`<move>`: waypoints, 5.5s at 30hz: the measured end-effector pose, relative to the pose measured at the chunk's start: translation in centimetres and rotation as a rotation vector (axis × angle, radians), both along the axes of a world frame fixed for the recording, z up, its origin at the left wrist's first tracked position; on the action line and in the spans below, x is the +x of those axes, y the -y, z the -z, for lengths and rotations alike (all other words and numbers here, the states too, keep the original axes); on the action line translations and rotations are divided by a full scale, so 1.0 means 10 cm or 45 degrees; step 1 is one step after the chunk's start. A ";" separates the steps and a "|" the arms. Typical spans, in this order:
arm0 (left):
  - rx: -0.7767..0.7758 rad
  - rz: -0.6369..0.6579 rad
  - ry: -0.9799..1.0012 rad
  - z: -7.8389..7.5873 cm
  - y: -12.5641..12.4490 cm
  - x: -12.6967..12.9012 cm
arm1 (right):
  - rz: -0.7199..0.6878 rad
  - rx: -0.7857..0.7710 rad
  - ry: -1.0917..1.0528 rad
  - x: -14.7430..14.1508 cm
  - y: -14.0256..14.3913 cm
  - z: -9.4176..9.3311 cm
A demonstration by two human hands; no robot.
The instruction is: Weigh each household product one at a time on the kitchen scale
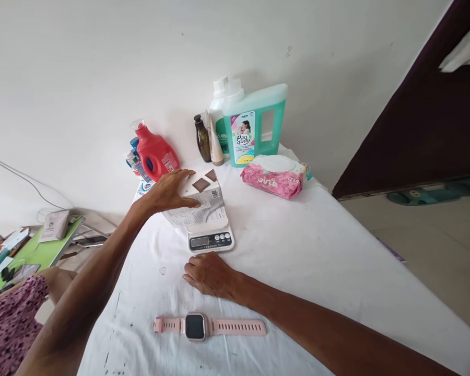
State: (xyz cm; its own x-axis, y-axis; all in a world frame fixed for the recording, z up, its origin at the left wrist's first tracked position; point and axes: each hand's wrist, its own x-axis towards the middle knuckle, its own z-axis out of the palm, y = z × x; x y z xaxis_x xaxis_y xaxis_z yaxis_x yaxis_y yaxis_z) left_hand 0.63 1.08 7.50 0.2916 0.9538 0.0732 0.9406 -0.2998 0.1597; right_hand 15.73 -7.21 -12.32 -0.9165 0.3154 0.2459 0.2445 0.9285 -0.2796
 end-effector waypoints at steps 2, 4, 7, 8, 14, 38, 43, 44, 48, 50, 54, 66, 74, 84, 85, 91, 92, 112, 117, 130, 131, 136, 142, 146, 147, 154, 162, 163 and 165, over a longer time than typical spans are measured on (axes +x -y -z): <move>0.046 0.007 0.098 -0.01 0.04 -0.05 | 0.002 0.004 -0.007 0.01 0.00 0.02; 0.170 0.001 0.292 0.01 0.09 -0.14 | 0.005 0.004 -0.024 0.01 0.00 0.02; 0.553 -0.155 0.669 0.25 0.16 -0.36 | 0.002 0.016 -0.052 0.02 0.00 0.02; 0.709 -0.267 0.774 0.40 0.18 -0.45 | -0.004 0.028 -0.049 0.02 0.00 0.02; 0.900 -0.963 1.242 1.53 0.29 -0.85 | -0.005 0.103 -0.060 0.01 0.01 0.04; 0.391 -0.924 1.051 1.72 0.41 -0.82 | -0.003 0.102 -0.198 0.06 0.01 0.16; 0.391 -0.922 1.029 1.71 0.40 -0.82 | 0.002 0.094 -0.225 0.05 0.01 0.17; 0.385 -0.926 1.027 1.71 0.40 -0.82 | 0.004 0.094 -0.229 0.05 0.01 0.17; 0.393 -0.935 1.067 1.75 0.41 -0.86 | 0.016 0.090 -0.238 0.05 0.01 0.17; 0.414 -0.882 1.175 1.74 0.44 -0.87 | 0.021 0.073 -0.233 0.05 0.01 0.16; 0.369 -0.589 1.289 1.55 0.49 -0.79 | 0.018 0.032 -0.205 0.04 0.00 0.16; -0.046 -0.355 1.361 0.86 0.39 -0.47 | 0.009 0.017 -0.012 0.03 0.01 0.05; 0.496 -0.592 1.477 0.73 0.14 -0.62 | 0.013 -0.027 0.092 0.03 0.02 -0.03; 0.852 -1.032 1.187 1.15 -0.75 -0.61 | 0.006 0.049 0.021 0.00 0.00 0.05; 0.851 -1.059 1.159 1.21 -0.79 -0.61 | 0.001 0.060 0.001 0.00 0.01 0.07; 0.920 -1.171 1.031 1.44 -0.90 -0.73 | -0.034 0.100 -0.085 0.01 0.01 0.09; 0.908 -1.206 0.994 1.46 -0.92 -0.74 | -0.042 0.108 -0.086 0.01 0.01 0.07; 0.431 -0.580 0.690 0.82 -2.14 0.64 | 0.023 0.122 -0.197 -0.24 0.07 0.41; 0.414 -0.810 0.615 0.85 -2.39 0.89 | -0.028 0.088 -0.106 -0.26 0.06 0.37; 0.298 -0.744 1.022 0.70 -1.80 0.50 | -0.001 0.061 -0.088 -0.05 0.01 0.07; 0.299 -0.682 1.140 0.67 -1.66 0.46 | -0.008 0.053 -0.066 -0.04 0.01 0.05; 0.287 -0.402 1.340 0.34 -0.79 0.24 | -0.006 0.030 -0.002 0.00 -0.02 -0.04; 0.212 -0.456 1.282 0.27 0.11 0.03 | 0.015 0.068 -0.080 0.00 0.00 0.00; 0.144 -0.499 1.278 0.44 0.31 -0.03 | 0.022 0.047 -0.089 -0.01 0.01 0.05; 0.139 -0.497 1.276 0.47 0.33 -0.03 | 0.026 0.035 -0.091 0.00 0.00 0.05; 0.154 -0.379 1.135 0.55 0.45 0.07 | 0.028 -0.013 -0.013 0.01 0.00 0.00; 0.326 -0.541 1.308 0.94 0.65 -0.33 | 0.021 -0.019 -0.026 0.04 0.00 -0.03; 0.354 -0.618 1.338 1.06 0.65 -0.38 | 0.025 -0.007 -0.031 0.03 0.00 -0.02; 0.396 -0.753 1.343 1.30 0.64 -0.46 | 0.032 0.022 -0.052 0.02 0.01 0.00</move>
State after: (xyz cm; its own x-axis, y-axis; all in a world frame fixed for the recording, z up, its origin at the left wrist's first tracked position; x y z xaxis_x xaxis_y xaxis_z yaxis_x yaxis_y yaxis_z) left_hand -3.99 -5.31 -5.51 -0.5139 0.8188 0.2557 0.4001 -0.0349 0.9158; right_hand 15.92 -7.30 -12.33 -0.8977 0.3333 0.2883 0.2563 0.9270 -0.2737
